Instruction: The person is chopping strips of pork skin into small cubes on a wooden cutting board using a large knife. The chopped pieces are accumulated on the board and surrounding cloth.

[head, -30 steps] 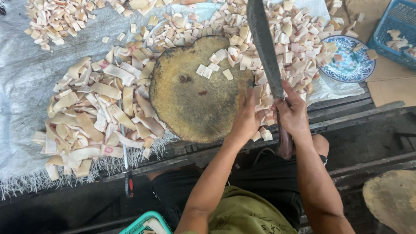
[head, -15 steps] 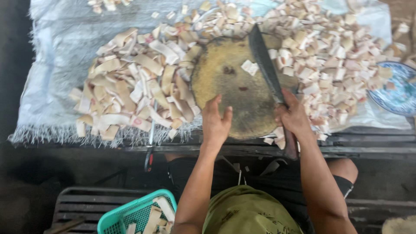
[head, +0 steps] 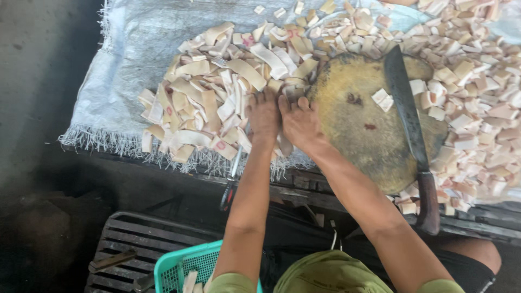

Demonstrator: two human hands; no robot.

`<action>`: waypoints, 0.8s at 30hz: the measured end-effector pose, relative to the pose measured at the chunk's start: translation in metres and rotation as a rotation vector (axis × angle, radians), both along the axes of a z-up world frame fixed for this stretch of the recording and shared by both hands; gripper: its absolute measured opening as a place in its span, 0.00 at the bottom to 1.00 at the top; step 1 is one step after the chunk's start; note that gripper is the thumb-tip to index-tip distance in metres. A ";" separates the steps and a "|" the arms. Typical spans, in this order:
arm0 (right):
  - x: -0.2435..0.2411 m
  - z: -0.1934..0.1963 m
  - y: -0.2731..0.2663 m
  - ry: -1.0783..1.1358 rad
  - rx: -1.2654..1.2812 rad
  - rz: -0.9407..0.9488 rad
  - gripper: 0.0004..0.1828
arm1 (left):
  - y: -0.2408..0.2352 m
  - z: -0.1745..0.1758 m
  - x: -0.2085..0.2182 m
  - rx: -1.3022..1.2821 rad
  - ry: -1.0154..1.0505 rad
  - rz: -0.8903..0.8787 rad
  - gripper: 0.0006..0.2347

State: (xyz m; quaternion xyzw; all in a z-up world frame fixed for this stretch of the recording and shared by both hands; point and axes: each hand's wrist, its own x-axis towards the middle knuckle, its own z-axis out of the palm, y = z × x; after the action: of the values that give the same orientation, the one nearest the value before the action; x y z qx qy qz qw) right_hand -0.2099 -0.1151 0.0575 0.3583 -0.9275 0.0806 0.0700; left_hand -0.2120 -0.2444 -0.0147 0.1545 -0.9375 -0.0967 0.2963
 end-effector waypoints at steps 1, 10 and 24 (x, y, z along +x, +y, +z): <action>-0.008 -0.006 -0.017 0.012 0.138 -0.020 0.35 | -0.003 -0.009 -0.007 -0.034 -0.052 0.036 0.16; -0.063 0.005 -0.011 -0.585 -0.678 -0.061 0.19 | -0.039 0.032 0.018 0.980 0.168 -0.032 0.16; -0.162 -0.018 -0.089 -0.507 -0.227 -0.246 0.48 | -0.064 0.043 -0.079 0.523 -0.214 0.276 0.27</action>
State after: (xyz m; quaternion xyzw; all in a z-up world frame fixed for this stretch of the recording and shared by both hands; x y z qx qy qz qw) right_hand -0.3714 -0.2036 0.0394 0.2014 -0.9369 0.2615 -0.1149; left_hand -0.2911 -0.3081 0.0282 0.3608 -0.8769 -0.2765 0.1564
